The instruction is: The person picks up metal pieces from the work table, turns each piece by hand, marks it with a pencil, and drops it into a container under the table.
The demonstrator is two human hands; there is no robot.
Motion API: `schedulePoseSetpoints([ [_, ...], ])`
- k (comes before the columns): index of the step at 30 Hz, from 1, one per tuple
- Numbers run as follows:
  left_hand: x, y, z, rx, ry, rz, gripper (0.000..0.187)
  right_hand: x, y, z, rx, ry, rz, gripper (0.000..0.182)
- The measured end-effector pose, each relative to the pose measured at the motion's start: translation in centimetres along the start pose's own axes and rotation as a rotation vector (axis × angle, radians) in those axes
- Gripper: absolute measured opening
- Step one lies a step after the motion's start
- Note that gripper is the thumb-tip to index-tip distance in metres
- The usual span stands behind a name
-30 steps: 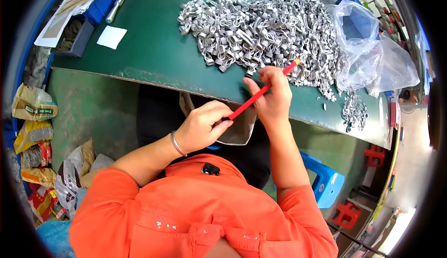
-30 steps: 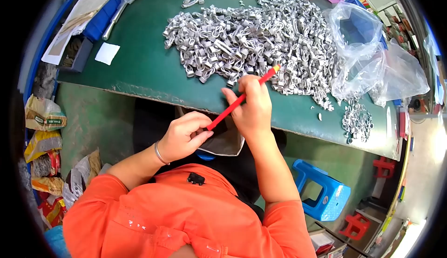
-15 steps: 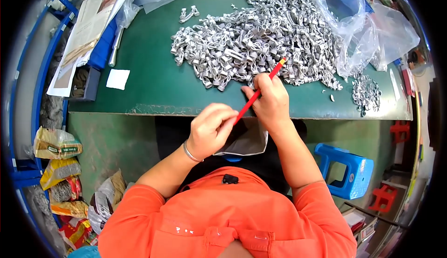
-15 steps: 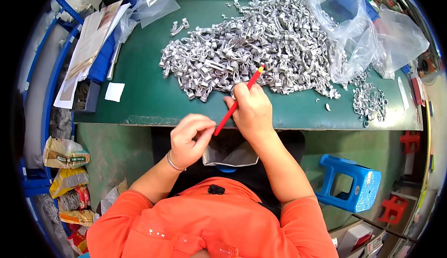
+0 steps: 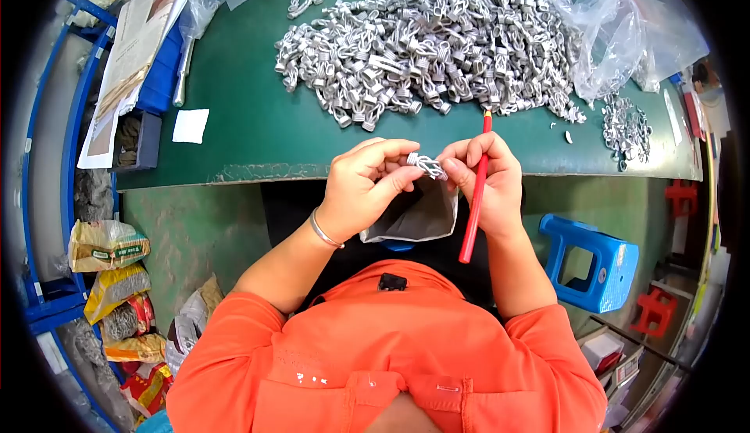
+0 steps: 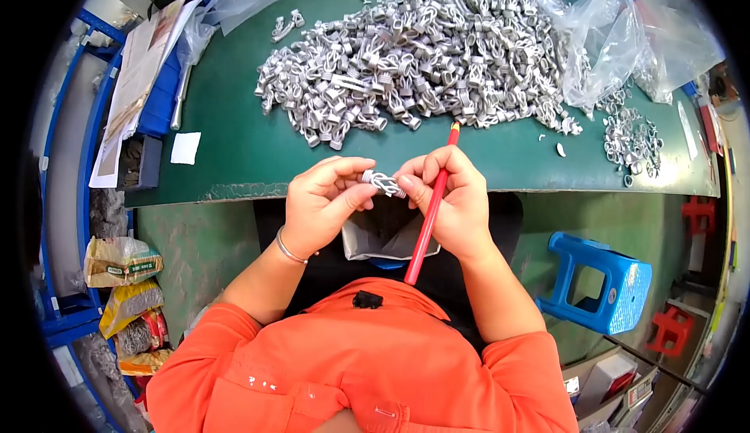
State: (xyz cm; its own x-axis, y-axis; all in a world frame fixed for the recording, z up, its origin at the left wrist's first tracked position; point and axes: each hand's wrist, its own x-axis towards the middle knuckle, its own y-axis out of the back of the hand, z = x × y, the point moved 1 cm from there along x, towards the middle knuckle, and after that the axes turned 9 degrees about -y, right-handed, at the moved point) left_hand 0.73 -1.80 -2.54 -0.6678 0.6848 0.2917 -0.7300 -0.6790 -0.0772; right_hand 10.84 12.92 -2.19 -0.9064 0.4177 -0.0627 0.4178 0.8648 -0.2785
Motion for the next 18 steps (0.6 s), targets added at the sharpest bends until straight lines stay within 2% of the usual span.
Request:
schedulePoseSetpoints([
  [5,-1.0,0.0,0.4,-0.163,0.085,0.039,0.021,-0.6,-0.5,0.0,-0.016,-0.061,0.033,0.018],
  [7,-1.1,0.2,0.5,0.001,-0.119,0.005,0.022,-0.8,-0.5,0.0,0.004,-0.063,-0.071,0.018],
  [8,-1.2,0.1,0.4,0.002,-0.114,0.008,0.022,-0.8,-0.3,0.6,0.037,-0.033,-0.105,0.020],
  [9,-1.3,0.1,0.6,0.058,-0.198,0.019,0.022,-0.7,-0.3,1.1,0.039,-0.038,-0.107,0.020],
  [10,-1.3,0.0,0.7,0.114,-0.282,0.030,0.023,-0.7,-0.4,1.4,0.011,0.074,-0.104,0.022],
  [11,-1.2,0.2,0.7,0.114,-0.278,0.032,0.023,-0.7,-0.4,1.7,-0.017,0.186,-0.100,0.025],
  [13,-1.2,0.5,0.9,0.279,-0.411,-0.064,0.024,-0.7,-0.2,2.2,-0.092,0.252,-0.080,0.030],
  [15,-1.4,0.2,0.6,0.234,-0.380,-0.005,0.024,-0.8,-0.2,2.1,-0.191,0.416,-0.036,0.034],
  [16,-1.5,0.1,0.4,0.191,-0.354,0.052,0.023,-1.0,-0.3,1.7,-0.254,0.455,-0.004,0.038],
  [18,-1.7,0.2,0.2,0.195,-0.336,0.044,0.022,-1.2,-0.2,1.4,-0.295,0.517,-0.026,0.039],
])
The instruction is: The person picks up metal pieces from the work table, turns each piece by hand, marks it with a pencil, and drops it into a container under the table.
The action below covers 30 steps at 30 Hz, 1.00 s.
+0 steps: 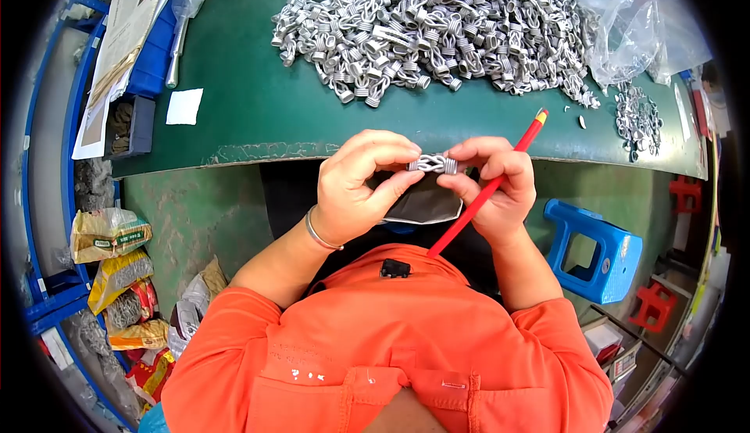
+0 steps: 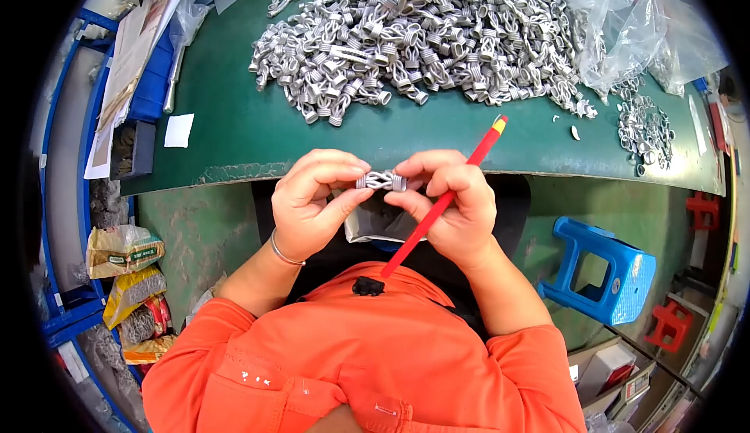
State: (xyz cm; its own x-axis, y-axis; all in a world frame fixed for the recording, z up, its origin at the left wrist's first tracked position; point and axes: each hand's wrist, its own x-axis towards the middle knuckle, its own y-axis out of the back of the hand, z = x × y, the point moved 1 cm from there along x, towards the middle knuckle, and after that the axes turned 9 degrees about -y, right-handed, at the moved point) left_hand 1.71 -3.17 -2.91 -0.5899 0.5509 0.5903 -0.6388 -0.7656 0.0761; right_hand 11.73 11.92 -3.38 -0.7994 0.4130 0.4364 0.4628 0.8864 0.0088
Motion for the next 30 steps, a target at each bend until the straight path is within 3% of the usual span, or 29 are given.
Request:
schedulePoseSetpoints([
  [5,0.2,0.9,0.4,0.150,-0.034,-0.144,0.021,0.3,0.1,-0.6,-0.129,0.095,-0.095,0.039],
  [7,0.8,1.1,0.7,0.350,-0.178,-0.244,0.022,0.8,-0.1,-0.6,-0.162,0.056,-0.093,0.036],
  [9,0.9,1.3,0.4,0.364,-0.176,-0.203,0.022,1.7,-0.1,0.1,-0.364,0.120,-0.048,0.033],
  [13,1.1,1.5,-0.9,0.320,-0.112,-0.190,0.014,5.4,-1.0,1.2,-0.616,0.205,0.058,0.028],
  [15,1.4,1.6,-0.8,0.320,0.030,-0.180,0.011,6.7,-1.4,1.8,-0.682,0.220,0.034,0.027],
  [19,1.4,1.7,-0.8,0.297,0.060,-0.152,0.010,6.6,-1.4,2.4,-0.678,0.162,-0.014,0.028],
  [21,1.4,2.0,-0.7,0.294,0.091,-0.158,0.014,5.7,-1.3,2.1,-0.644,0.125,0.021,0.023],
  [23,1.4,1.7,-0.8,0.287,0.125,-0.166,0.018,4.5,-0.9,2.6,-0.133,-0.194,0.088,0.021],
  [25,1.4,0.9,-0.9,0.121,0.243,0.116,0.025,3.8,-0.7,0.8,0.159,-0.482,0.075,0.022],
  [30,1.5,0.5,-0.8,-0.139,0.145,0.113,0.023,2.7,-0.7,0.9,0.461,-0.486,-0.031,0.023],
])
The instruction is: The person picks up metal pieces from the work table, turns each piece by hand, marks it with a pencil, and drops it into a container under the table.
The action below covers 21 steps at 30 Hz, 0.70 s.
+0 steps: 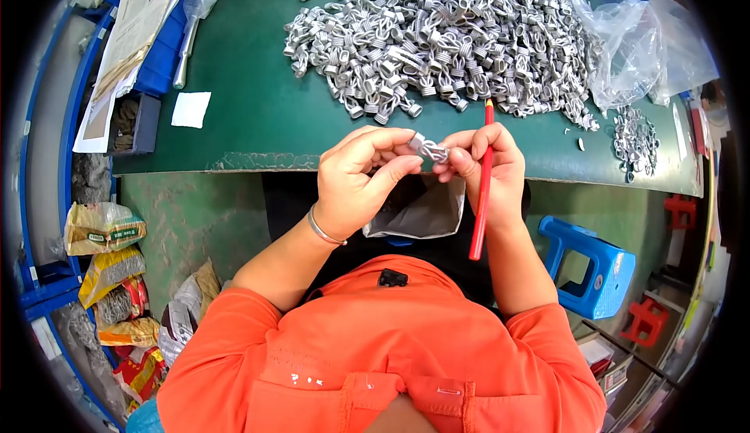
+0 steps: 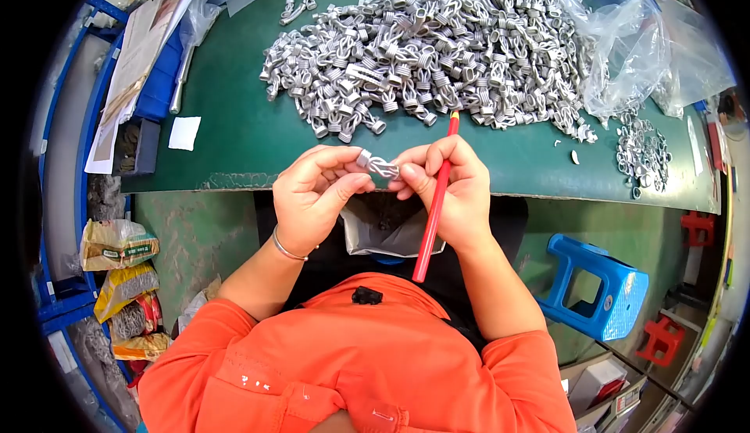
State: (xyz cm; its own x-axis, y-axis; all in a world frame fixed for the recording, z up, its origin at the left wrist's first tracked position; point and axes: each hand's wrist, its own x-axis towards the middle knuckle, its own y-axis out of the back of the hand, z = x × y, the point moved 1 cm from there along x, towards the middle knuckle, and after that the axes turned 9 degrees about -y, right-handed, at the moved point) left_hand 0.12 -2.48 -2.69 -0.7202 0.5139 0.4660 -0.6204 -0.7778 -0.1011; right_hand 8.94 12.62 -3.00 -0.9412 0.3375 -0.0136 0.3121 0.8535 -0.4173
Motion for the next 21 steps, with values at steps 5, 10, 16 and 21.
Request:
schedulePoseSetpoints([
  [5,0.2,0.3,0.8,0.096,-0.118,-0.090,0.023,-0.6,0.0,0.8,-0.168,0.167,0.029,0.026],
  [10,-0.3,0.4,0.9,0.063,-0.148,-0.135,0.025,-1.2,-0.4,0.2,-0.494,0.558,0.067,0.035],
  [16,-0.8,0.4,0.2,0.152,-0.190,-0.073,0.024,-1.9,-0.4,0.1,-0.619,0.635,0.069,0.038],
  [21,-0.8,0.5,0.9,0.315,-0.322,-0.148,0.025,-2.1,-0.4,-0.3,-0.721,0.680,0.039,0.036],
])
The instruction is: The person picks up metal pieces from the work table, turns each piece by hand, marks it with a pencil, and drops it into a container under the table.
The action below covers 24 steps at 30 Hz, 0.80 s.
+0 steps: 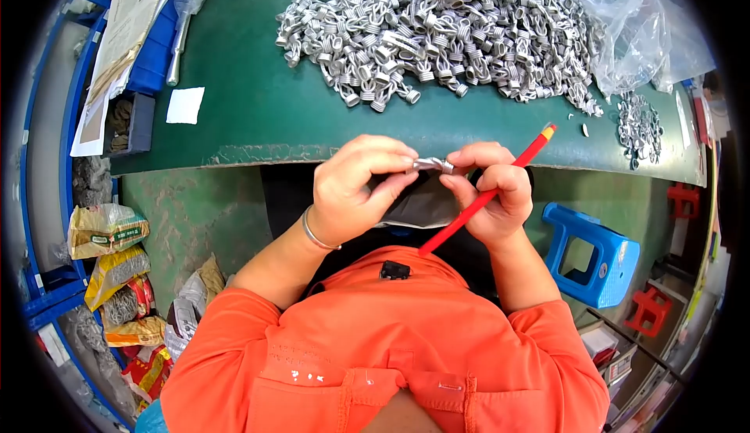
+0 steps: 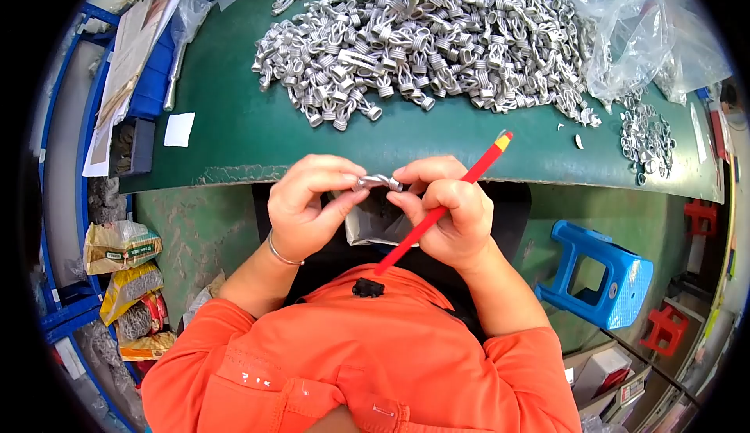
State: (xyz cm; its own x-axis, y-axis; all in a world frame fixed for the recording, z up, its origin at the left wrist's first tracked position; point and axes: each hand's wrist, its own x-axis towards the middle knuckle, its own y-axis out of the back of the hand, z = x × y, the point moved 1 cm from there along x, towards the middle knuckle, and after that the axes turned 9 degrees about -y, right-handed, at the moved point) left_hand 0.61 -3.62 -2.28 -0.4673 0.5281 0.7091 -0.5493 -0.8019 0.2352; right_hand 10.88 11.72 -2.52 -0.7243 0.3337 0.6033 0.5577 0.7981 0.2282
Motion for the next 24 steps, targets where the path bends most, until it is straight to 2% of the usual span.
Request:
schedulePoseSetpoints([
  [2,0.0,0.5,-0.1,0.077,-0.071,-0.154,0.029,0.4,0.6,0.2,-0.036,0.029,-0.031,0.034],
  [4,-0.3,0.2,-0.1,0.089,0.017,-0.161,0.029,1.1,0.4,0.6,-0.068,0.063,-0.065,0.032],
  [6,-0.3,0.2,-0.4,0.101,0.028,-0.165,0.025,2.2,0.0,1.3,-0.239,0.075,-0.015,0.028],
  [8,-0.3,0.1,-0.6,0.106,0.067,-0.174,0.022,3.6,-0.8,1.9,-0.308,-0.006,-0.062,0.025],
  [10,-0.3,0.3,-0.9,0.133,0.070,-0.097,0.016,4.8,-1.7,2.5,-0.330,-0.034,-0.141,0.025],
  [13,0.1,0.3,-0.5,0.236,0.173,0.140,0.017,5.0,-2.5,3.6,-0.404,-0.016,-0.187,0.025],
  [14,0.4,0.9,-1.1,0.420,0.091,0.079,0.019,4.8,-2.4,3.7,-0.439,-0.047,-0.196,0.024],
  [16,1.1,1.3,-1.1,0.490,0.164,-0.014,0.023,4.4,-2.1,3.1,-0.400,-0.071,-0.173,0.023],
  [18,1.2,1.3,-1.5,0.507,0.092,-0.159,0.027,3.7,-1.7,2.6,-0.364,-0.093,-0.149,0.023],
  [20,1.4,0.7,-1.3,0.418,0.058,-0.212,0.028,2.8,-0.8,2.2,-0.221,-0.264,-0.044,0.021],
  [24,1.4,-0.3,-1.3,0.386,0.026,-0.236,0.033,1.8,1.0,1.3,0.404,-0.795,0.077,0.024],
])
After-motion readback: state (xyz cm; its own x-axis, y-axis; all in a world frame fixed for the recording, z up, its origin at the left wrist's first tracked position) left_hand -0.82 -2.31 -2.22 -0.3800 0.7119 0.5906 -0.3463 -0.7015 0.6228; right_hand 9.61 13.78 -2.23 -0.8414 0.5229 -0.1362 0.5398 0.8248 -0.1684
